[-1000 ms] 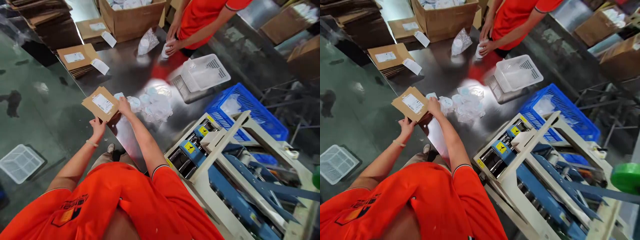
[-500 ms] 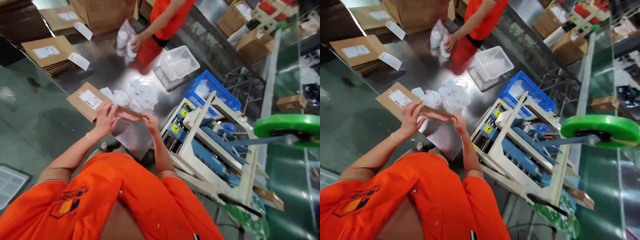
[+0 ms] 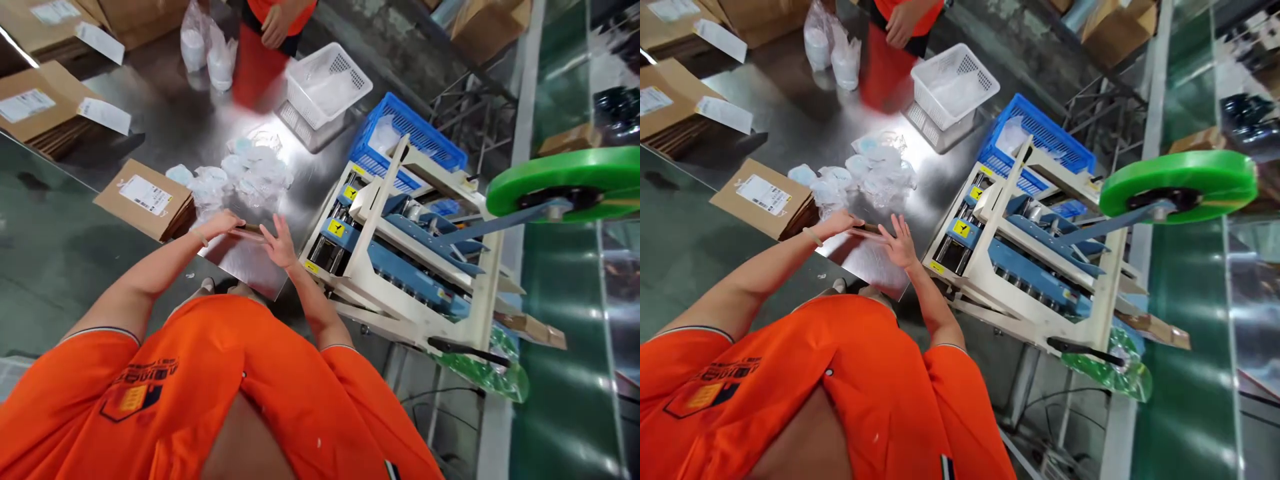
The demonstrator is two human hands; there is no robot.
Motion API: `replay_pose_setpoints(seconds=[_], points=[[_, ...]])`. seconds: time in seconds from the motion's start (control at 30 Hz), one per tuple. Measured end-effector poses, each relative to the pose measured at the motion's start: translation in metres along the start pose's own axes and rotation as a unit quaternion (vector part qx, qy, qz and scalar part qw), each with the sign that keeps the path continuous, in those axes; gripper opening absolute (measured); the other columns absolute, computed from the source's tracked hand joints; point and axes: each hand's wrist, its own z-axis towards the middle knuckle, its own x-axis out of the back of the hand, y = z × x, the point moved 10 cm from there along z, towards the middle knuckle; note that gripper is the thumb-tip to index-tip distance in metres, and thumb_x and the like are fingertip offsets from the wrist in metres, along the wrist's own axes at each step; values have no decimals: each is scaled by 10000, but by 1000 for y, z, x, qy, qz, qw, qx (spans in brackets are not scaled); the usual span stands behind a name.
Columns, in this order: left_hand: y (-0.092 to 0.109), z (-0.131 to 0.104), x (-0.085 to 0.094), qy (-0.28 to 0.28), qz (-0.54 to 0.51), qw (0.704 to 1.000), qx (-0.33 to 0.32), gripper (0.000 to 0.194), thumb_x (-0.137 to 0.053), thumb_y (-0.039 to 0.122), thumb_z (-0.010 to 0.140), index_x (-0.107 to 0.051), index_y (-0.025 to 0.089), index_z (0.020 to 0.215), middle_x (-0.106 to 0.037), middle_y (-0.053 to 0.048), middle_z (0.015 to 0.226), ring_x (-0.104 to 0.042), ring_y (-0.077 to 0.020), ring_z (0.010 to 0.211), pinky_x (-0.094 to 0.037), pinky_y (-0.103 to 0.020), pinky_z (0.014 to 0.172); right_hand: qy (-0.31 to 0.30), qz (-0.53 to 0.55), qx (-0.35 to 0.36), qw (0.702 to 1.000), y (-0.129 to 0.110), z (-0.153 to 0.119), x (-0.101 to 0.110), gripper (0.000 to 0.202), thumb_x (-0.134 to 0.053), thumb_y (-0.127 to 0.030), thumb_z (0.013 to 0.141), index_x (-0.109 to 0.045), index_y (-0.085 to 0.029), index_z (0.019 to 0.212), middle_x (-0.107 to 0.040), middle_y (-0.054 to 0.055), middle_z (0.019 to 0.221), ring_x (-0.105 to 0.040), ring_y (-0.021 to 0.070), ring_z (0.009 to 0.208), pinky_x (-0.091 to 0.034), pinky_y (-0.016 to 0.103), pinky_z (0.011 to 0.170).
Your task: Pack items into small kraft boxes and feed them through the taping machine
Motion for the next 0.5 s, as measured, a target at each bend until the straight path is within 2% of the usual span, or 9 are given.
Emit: replay_pose_setpoints(seconds=[0.07, 0.17, 0.23, 0.27, 0.33, 0.37, 0.43, 0.5], points=[[9, 10, -4, -7, 5, 999, 33, 431, -585, 423, 1035, -857, 112, 911, -742, -101, 738, -667, -220, 774, -490, -332, 749, -29, 2, 28, 999, -17, -7, -16, 474, -692, -269, 1062, -726, -230, 1534, -494, 142, 1776, -245, 369, 1761, -233, 648, 1421], [29, 22, -18, -18, 1, 999, 47, 408, -632, 444, 1041, -875, 118, 1006, -813, -117, 866, -720, -224, 851, -509, -312, 817, -75, 69, 105, 989, -47, -5, -38, 452, -763, -321, 1038, -753, -219, 1478, -630, 148, 1651, -424, 359, 1668, -286, 629, 1410], [45, 26, -26, -15, -19, 1000, 15, 363, -647, 435, 1040, -882, 160, 1073, -837, -94, 944, -753, -243, 926, -546, -311, 869, -88, 153, 133, 975, -55, 4, -43, 425, -764, -354, 1040, -766, -195, 1435, -706, 167, 1544, -566, 346, 1539, -372, 609, 1368], [53, 26, -24, 6, -32, 999, -16, 346, -640, 412, 1048, -877, 172, 1126, -843, -84, 995, -760, -248, 978, -564, -318, 911, -94, 204, 134, 965, -54, 10, -43, 386, -734, -369, 1061, -778, -190, 1400, -741, 166, 1482, -625, 329, 1463, -423, 586, 1334], [62, 16, -11, 86, -51, 991, -84, 362, -627, 357, 1067, -823, 161, 1300, -831, -100, 1197, -737, -263, 1161, -563, -359, 1057, -107, 311, 110, 938, -46, 23, -44, 344, -643, -421, 1112, -802, -180, 1298, -797, 146, 1343, -703, 289, 1317, -516, 519, 1247], [58, 6, -1, 141, -51, 984, -100, 403, -631, 343, 1071, -772, 136, 1386, -792, -134, 1323, -695, -284, 1272, -537, -405, 1136, -109, 361, 87, 922, -40, 28, -44, 373, -601, -466, 1131, -809, -176, 1242, -812, 134, 1279, -724, 273, 1260, -546, 484, 1205], [37, -20, 15, 237, -36, 967, -89, 495, -667, 379, 1068, -679, 86, 1467, -686, -214, 1474, -596, -347, 1412, -481, -516, 1214, -99, 448, 34, 888, -28, 35, -43, 473, -568, -585, 1129, -806, -176, 1141, -822, 109, 1174, -749, 249, 1173, -579, 426, 1137], [11, -44, 15, 247, -21, 966, -73, 530, -743, 497, 1026, -696, 83, 1355, -689, -235, 1379, -612, -385, 1342, -513, -556, 1150, -78, 503, -6, 861, -19, 38, -43, 540, -600, -696, 1080, -792, -192, 1084, -823, 89, 1107, -765, 234, 1119, -591, 392, 1102]])
